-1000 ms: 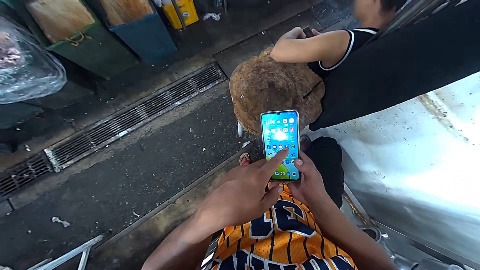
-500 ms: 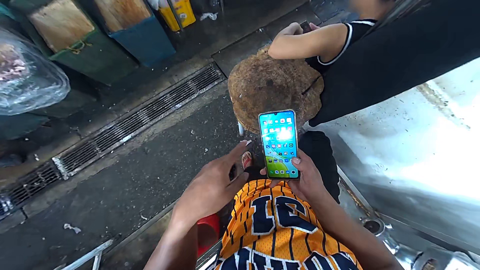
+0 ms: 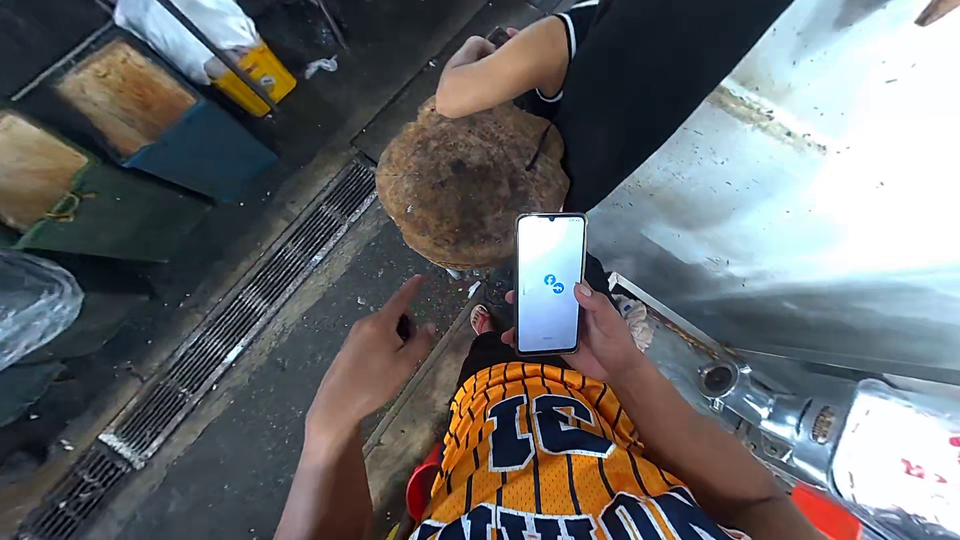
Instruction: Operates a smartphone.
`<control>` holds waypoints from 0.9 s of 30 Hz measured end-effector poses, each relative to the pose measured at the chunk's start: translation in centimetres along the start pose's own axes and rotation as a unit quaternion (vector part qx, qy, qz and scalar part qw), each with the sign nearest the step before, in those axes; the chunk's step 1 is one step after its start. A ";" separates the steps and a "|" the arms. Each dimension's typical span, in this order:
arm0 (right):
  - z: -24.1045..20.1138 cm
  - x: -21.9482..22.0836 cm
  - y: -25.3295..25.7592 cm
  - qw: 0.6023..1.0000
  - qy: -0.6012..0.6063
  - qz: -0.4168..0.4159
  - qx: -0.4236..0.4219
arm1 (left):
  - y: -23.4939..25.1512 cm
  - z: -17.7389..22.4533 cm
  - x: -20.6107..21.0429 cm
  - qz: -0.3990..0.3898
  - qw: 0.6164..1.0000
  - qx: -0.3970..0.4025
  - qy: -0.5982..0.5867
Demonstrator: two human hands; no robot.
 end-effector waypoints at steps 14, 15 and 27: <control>1.9 -4.1 -2.4 0.996 0.009 -0.056 -0.066 | -6.1 -25.9 24.4 -0.324 0.877 -0.354 0.007; 1.7 -4.3 -2.5 0.995 0.006 -0.060 -0.077 | -7.3 -27.6 24.8 -0.330 0.868 -0.372 0.006; 1.9 -7.5 0.8 0.997 -0.058 -0.041 -0.025 | -19.4 -25.9 29.0 -0.391 0.863 -0.321 0.014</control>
Point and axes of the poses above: each hand's wrist, its own y-axis towards the middle knuckle, its own x-axis out of the palm, z = x × y, the point moved 9 cm from there along y, towards the middle knuckle, and after that the axes turned 5 degrees about x, right-handed, at the moved point
